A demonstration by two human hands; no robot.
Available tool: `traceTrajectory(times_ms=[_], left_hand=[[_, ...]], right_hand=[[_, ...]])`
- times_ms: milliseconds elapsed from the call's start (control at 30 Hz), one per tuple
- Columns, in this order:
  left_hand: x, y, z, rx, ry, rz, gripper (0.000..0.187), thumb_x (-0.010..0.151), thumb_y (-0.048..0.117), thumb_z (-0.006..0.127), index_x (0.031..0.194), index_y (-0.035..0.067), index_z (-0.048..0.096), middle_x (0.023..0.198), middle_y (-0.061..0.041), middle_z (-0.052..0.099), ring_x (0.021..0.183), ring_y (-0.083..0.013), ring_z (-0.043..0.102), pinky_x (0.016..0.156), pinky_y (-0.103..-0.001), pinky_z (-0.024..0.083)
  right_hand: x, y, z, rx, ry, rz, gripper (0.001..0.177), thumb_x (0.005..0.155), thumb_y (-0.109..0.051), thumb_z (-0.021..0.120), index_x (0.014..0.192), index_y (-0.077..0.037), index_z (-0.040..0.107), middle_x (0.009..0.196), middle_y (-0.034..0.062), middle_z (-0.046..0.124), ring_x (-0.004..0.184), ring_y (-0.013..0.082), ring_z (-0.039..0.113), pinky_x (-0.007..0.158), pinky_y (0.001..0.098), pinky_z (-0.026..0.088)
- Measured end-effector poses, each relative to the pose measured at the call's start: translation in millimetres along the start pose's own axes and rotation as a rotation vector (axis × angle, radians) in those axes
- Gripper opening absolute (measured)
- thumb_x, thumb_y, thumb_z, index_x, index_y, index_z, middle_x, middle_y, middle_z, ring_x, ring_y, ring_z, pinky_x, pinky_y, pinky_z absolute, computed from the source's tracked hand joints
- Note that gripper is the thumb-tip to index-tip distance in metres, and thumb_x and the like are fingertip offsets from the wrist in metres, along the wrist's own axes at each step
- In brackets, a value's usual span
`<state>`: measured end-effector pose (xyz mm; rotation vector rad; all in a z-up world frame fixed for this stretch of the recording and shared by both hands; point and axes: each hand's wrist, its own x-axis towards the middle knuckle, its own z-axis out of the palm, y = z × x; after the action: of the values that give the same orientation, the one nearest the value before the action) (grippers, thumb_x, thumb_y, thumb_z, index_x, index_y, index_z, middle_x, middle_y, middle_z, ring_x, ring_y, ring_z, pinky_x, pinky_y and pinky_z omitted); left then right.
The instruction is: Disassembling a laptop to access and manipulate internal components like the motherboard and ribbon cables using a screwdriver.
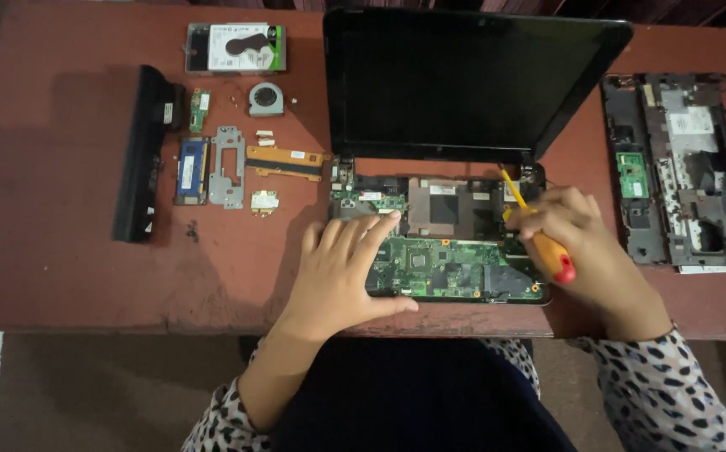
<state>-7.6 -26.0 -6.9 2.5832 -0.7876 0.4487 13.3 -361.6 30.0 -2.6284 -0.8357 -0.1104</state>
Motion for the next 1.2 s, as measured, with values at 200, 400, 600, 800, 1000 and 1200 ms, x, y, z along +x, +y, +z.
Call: traceTrajectory(times_ms=[200,400,600,800,1000,1200], left_hand=[[0.3,0.3,-0.9,-0.005,-0.020,0.004,0.107,0.067,0.084,0.066,0.146,0.018,0.036,0.128,-0.004,0.058,0.104,-0.0267,0.054,0.088,-0.047,0.039],[-0.9,-0.4,-0.7,-0.005,-0.056,-0.016,0.108,0.068,0.085,0.063,0.149,0.020,0.033,0.130,-0.004,0.057,0.103,-0.0279,0.053,0.087,-0.048,0.039],[2.6,0.9,-6.7,-0.003,-0.095,-0.033,0.108,0.067,0.085,0.062,0.148,0.020,0.035,0.126,-0.003,0.058,0.099,-0.0273,0.052,0.085,-0.048,0.039],[2.2,1.2,-4.8,0.021,-0.084,-0.022,0.108,0.068,0.087,0.059,0.149,0.020,0.034,0.126,-0.003,0.058,0.099,-0.0267,0.052,0.083,-0.046,0.039],[-0.3,0.1,-3.8,0.015,-0.046,-0.014,0.109,0.067,0.086,0.065,0.148,0.020,0.035,0.126,-0.004,0.059,0.103,-0.0276,0.053,0.088,-0.048,0.040],[-1.4,0.3,-3.0,0.042,-0.030,-0.014,0.110,0.066,0.089,0.065,0.147,0.020,0.037,0.126,-0.004,0.059,0.104,-0.0269,0.054,0.088,-0.047,0.040]], right_hand=[[-4.4,-6.4,-5.9,-0.150,0.050,-0.069,0.025,0.075,-0.015,0.075,0.095,-0.016,0.060,0.115,0.0023,0.070,0.116,0.0334,0.057,0.094,0.0473,0.036],[-2.1,-9.9,-6.7,-0.299,0.079,-0.206,0.015,0.081,-0.012,0.072,0.093,-0.014,0.063,0.103,0.0031,0.067,0.107,0.0286,0.061,0.094,0.0460,0.041],[-2.9,-10.1,-6.5,-0.359,0.068,-0.242,0.018,0.081,-0.009,0.074,0.093,-0.013,0.062,0.101,0.0047,0.065,0.097,0.0281,0.062,0.087,0.0433,0.046],[-2.8,-11.7,-7.7,-0.367,0.009,-0.202,0.017,0.085,-0.009,0.069,0.097,-0.014,0.059,0.102,0.0056,0.065,0.093,0.0288,0.060,0.082,0.0421,0.045],[4.7,-23.0,-6.7,-0.153,-0.027,-0.075,0.020,0.080,-0.001,0.071,0.088,-0.008,0.055,0.099,0.0098,0.065,0.089,0.0306,0.060,0.073,0.0421,0.050],[5.6,-30.0,-11.5,-0.108,-0.117,0.031,0.029,0.075,0.006,0.068,0.098,-0.006,0.055,0.101,0.0157,0.064,0.092,0.0334,0.064,0.076,0.0430,0.053]])
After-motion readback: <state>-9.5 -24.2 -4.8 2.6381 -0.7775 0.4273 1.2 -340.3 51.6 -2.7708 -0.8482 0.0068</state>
